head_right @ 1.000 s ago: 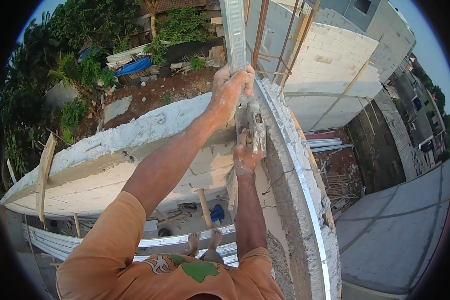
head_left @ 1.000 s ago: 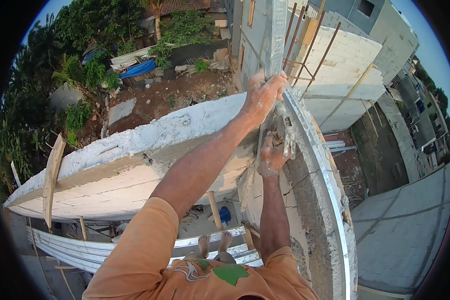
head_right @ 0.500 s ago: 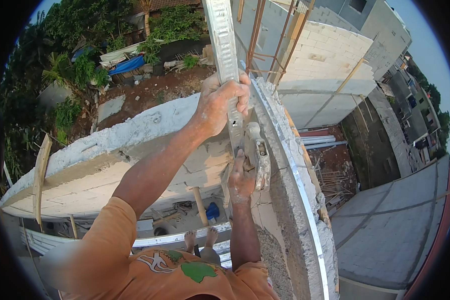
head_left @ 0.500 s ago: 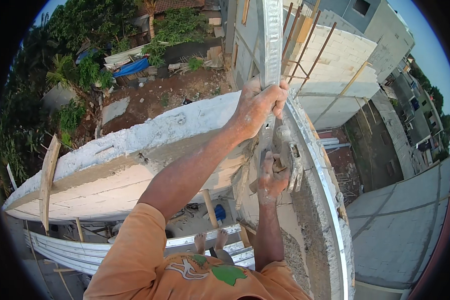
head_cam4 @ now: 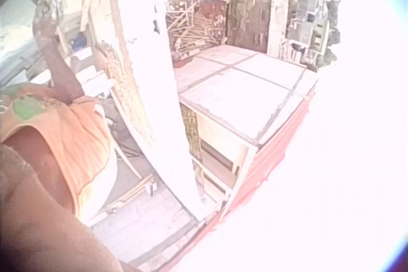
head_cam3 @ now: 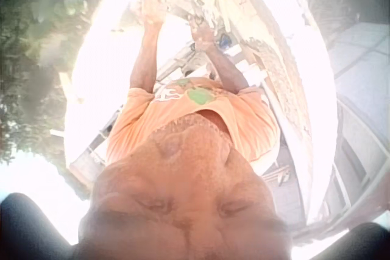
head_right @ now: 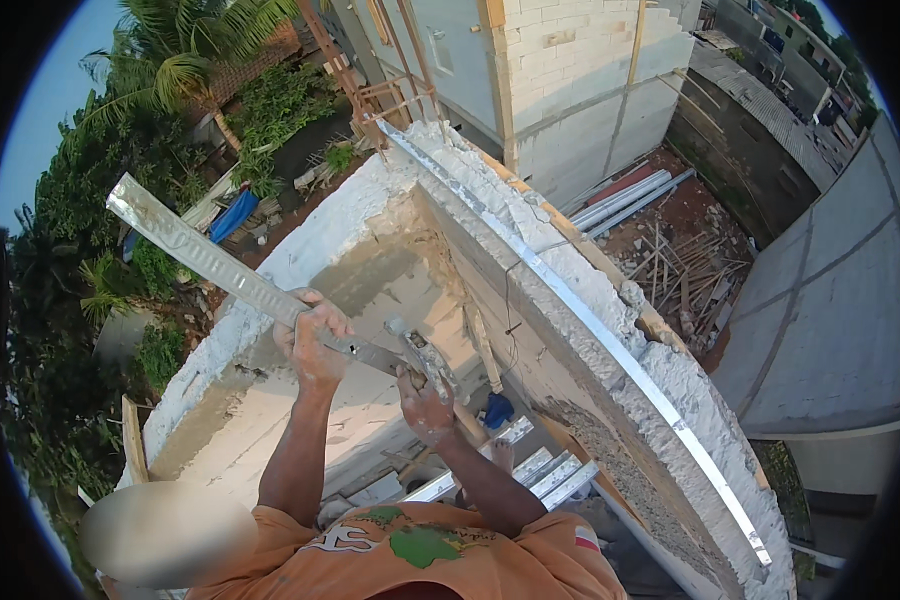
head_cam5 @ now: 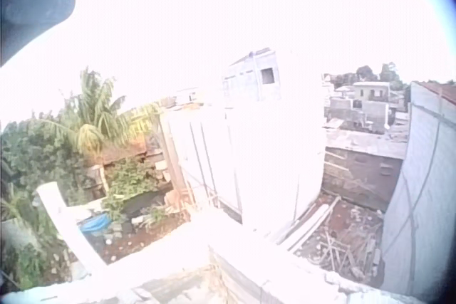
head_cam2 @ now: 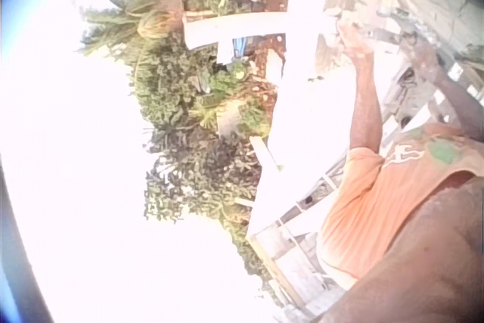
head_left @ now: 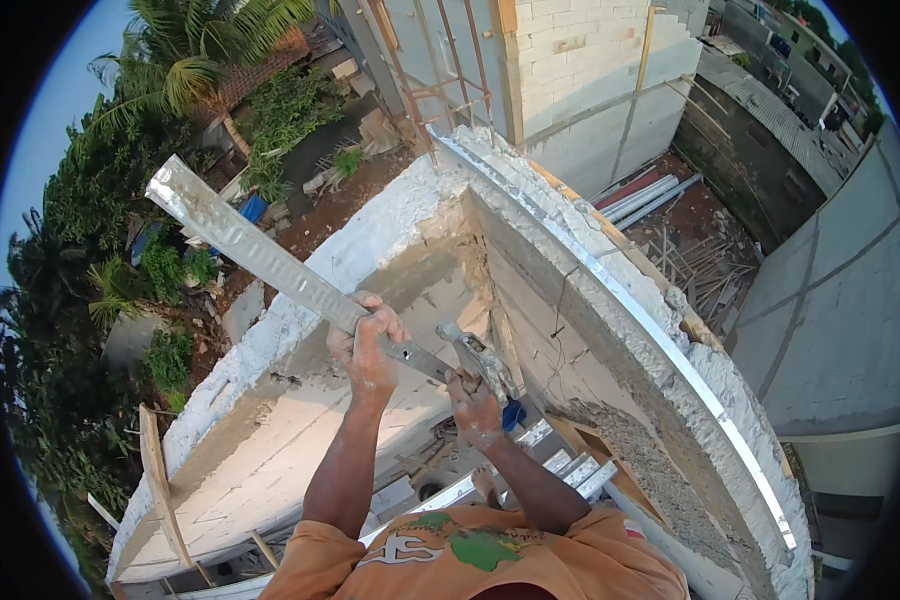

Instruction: The person levels the top of a concrete wall using a metal straight edge and a wooden float, then hammers a wooden board into the side of the wall structure.

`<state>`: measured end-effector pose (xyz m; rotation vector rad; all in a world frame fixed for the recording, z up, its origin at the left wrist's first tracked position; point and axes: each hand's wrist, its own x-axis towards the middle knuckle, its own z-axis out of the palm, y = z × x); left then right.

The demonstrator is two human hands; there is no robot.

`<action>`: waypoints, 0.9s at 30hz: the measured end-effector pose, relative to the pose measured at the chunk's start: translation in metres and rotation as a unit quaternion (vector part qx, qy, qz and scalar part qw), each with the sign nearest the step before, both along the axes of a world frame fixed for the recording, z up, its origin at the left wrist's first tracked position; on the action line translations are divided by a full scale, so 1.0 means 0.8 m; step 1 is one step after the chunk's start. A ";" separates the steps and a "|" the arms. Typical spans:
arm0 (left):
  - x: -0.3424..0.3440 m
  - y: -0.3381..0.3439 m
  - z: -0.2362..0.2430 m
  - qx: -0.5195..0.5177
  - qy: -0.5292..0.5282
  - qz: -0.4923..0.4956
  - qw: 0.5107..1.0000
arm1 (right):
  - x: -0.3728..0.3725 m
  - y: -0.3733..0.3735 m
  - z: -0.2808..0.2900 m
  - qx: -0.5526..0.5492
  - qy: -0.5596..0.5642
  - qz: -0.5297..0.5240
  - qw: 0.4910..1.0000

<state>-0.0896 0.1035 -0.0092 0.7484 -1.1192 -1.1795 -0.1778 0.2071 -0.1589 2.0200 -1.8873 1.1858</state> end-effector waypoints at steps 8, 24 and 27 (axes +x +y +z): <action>0.034 0.011 -0.029 -0.014 -0.100 -0.001 0.995 | -0.005 0.021 -0.003 0.034 0.131 -0.020 0.991; 0.077 0.025 -0.030 0.007 -0.099 0.012 0.995 | -0.074 0.164 -0.174 -0.066 0.895 -0.382 -0.222; 0.058 0.038 -0.024 -0.003 -0.091 -0.026 0.995 | -0.070 0.186 -0.208 -0.160 0.856 -0.192 -0.453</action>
